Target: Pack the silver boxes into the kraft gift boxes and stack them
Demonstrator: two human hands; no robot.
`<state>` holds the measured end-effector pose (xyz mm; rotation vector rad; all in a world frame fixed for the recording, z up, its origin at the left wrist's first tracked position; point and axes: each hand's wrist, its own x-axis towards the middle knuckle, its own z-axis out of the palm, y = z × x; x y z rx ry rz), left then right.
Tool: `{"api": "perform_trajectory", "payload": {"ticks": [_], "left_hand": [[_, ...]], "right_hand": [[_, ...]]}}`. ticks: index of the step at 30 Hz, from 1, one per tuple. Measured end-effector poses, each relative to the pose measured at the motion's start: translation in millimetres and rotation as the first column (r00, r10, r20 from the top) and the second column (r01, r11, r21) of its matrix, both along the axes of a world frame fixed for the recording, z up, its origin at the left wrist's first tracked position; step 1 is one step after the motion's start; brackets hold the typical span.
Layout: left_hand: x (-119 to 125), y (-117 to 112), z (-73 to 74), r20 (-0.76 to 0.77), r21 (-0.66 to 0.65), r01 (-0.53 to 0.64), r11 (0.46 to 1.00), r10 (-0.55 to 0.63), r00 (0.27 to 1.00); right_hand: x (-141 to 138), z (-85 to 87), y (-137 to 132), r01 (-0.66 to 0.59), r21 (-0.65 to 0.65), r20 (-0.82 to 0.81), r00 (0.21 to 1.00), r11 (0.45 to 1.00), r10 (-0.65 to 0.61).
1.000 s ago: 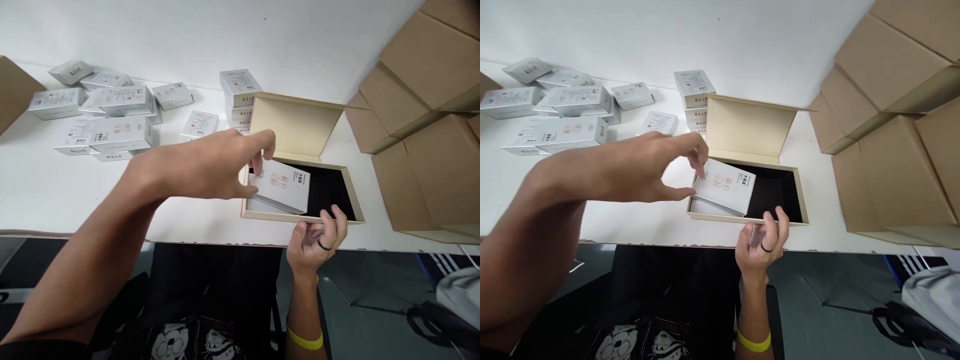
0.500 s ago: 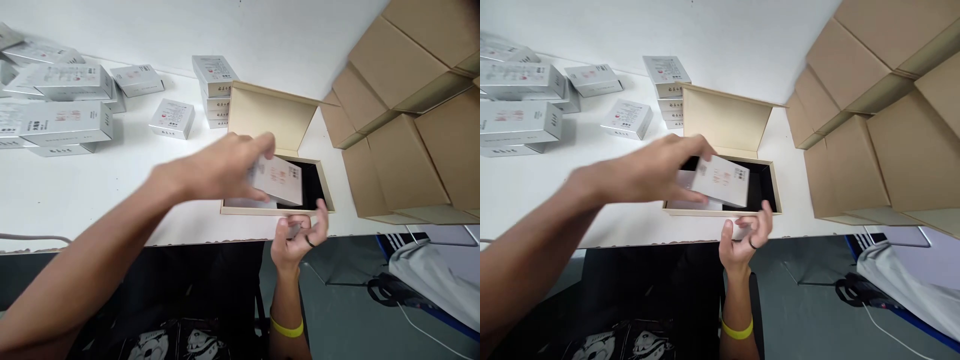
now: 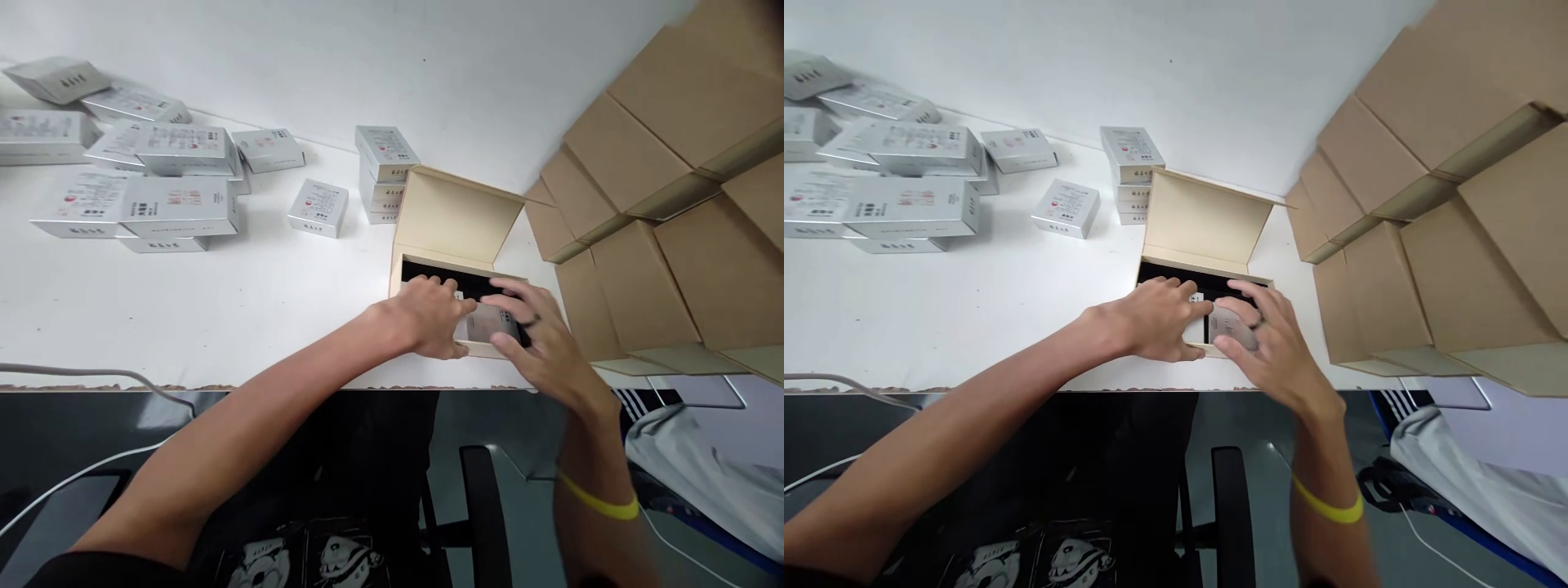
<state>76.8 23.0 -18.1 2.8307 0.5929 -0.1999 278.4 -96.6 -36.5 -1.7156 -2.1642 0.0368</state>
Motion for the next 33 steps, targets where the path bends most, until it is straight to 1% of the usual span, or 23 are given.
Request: {"api": "perform_trajectory", "payload": {"ticks": [1, 2, 3, 5, 7, 9, 11, 12, 14, 16, 17, 18, 19, 20, 21, 22, 24, 25, 27, 29, 31, 33], "left_hand": [[0, -1, -1.2, 0.015, -0.006, -0.013, 1.0, 0.013, 1.0], [1, -2, -2.5, 0.034, -0.014, -0.03, 0.999, 0.03, 0.999], [1, -4, -4.0, 0.051, -0.022, -0.047, 0.999, 0.048, 0.998], [2, -6, -6.9, 0.073, -0.032, -0.069, 0.997, 0.071, 0.995], [3, -8, -9.6, 0.087, -0.044, -0.072, 0.996, 0.075, 0.993], [3, -10, -11.8, 0.097, -0.054, -0.077, 0.996, 0.082, 0.992], [3, -12, -13.6, 0.106, -0.061, -0.106, 0.992, 0.112, 0.988], [3, -13, -14.4, 0.109, -0.066, -0.125, 0.99, 0.132, 0.985], [2, -15, -15.9, 0.117, -0.083, -0.152, 0.985, 0.161, 0.98], [2, -16, -17.3, 0.127, -0.106, -0.16, 0.981, 0.173, 0.977], [2, -16, -18.0, 0.132, -0.116, -0.156, 0.981, 0.171, 0.976], [2, -16, -18.7, 0.138, -0.126, -0.151, 0.981, 0.168, 0.976], [2, -15, -19.4, 0.147, -0.135, -0.146, 0.98, 0.165, 0.975], [2, -15, -19.9, 0.153, -0.146, -0.139, 0.979, 0.162, 0.975], [2, -14, -20.3, 0.156, -0.158, -0.133, 0.978, 0.158, 0.975], [1, -14, -20.3, 0.153, -0.168, -0.125, 0.978, 0.152, 0.977], [-1, -13, -19.8, 0.139, -0.183, -0.101, 0.978, 0.127, 0.982], [-3, -12, -19.2, 0.139, -0.189, -0.084, 0.978, 0.112, 0.984], [-7, -11, -17.8, 0.156, -0.197, -0.053, 0.979, 0.085, 0.984], [-10, -10, -16.5, 0.168, -0.206, -0.044, 0.978, 0.08, 0.982], [-10, -10, -16.2, 0.152, -0.212, -0.051, 0.976, 0.085, 0.985], [-8, -10, -17.2, 0.136, -0.208, -0.069, 0.976, 0.098, 0.986]], "right_hand": [[5, 3.9, 11, -0.013, -0.137, 0.056, 0.998, 0.99, 0.021], [9, 5.4, 21, -0.019, -0.258, 0.094, 0.995, 0.966, 0.045], [13, 5.0, 30, -0.02, -0.347, 0.121, 0.99, 0.938, 0.066], [19, 1.6, 41, -0.033, -0.434, 0.152, 0.982, 0.9, 0.109], [22, 0.6, 47, -0.052, -0.466, 0.179, 0.972, 0.883, 0.151], [22, 7.8, 52, -0.061, -0.492, 0.193, 0.965, 0.868, 0.177], [21, 25.3, 61, -0.051, -0.519, 0.196, 0.965, 0.854, 0.176], [18, 37.1, 68, -0.014, -0.52, 0.209, 0.967, 0.854, 0.143], [9, 62.6, 87, 0.124, -0.492, 0.275, 0.961, 0.862, 0.018], [-11, 83.5, 112, 0.246, -0.44, 0.366, 0.927, 0.864, -0.078], [-25, 89.8, 126, 0.258, -0.402, 0.409, 0.909, 0.878, -0.08], [-43, 92.5, 141, 0.213, -0.363, 0.452, 0.891, 0.907, -0.028], [-63, 91.4, 156, 0.124, -0.311, 0.505, 0.861, 0.942, 0.054], [-86, 86.8, 171, -0.015, -0.25, 0.573, 0.803, 0.968, 0.161], [-109, 79.0, 185, -0.197, -0.229, 0.662, 0.686, 0.953, 0.301], [-132, 69.0, 198, -0.34, -0.239, 0.748, 0.533, 0.91, 0.395], [-174, 45.9, 223, -0.456, -0.277, 0.769, 0.422, 0.846, 0.48], [-191, 34.5, 234, -0.493, -0.301, 0.772, 0.376, 0.816, 0.512], [-214, 15.3, 253, -0.533, -0.345, 0.768, 0.313, 0.773, 0.558], [-223, 3.5, 267, -0.542, -0.375, 0.764, 0.279, 0.752, 0.582], [-223, 1.0, 273, -0.54, -0.38, 0.757, 0.284, 0.751, 0.588], [-216, 8.7, 270, -0.539, -0.363, 0.753, 0.311, 0.76, 0.58]]}}
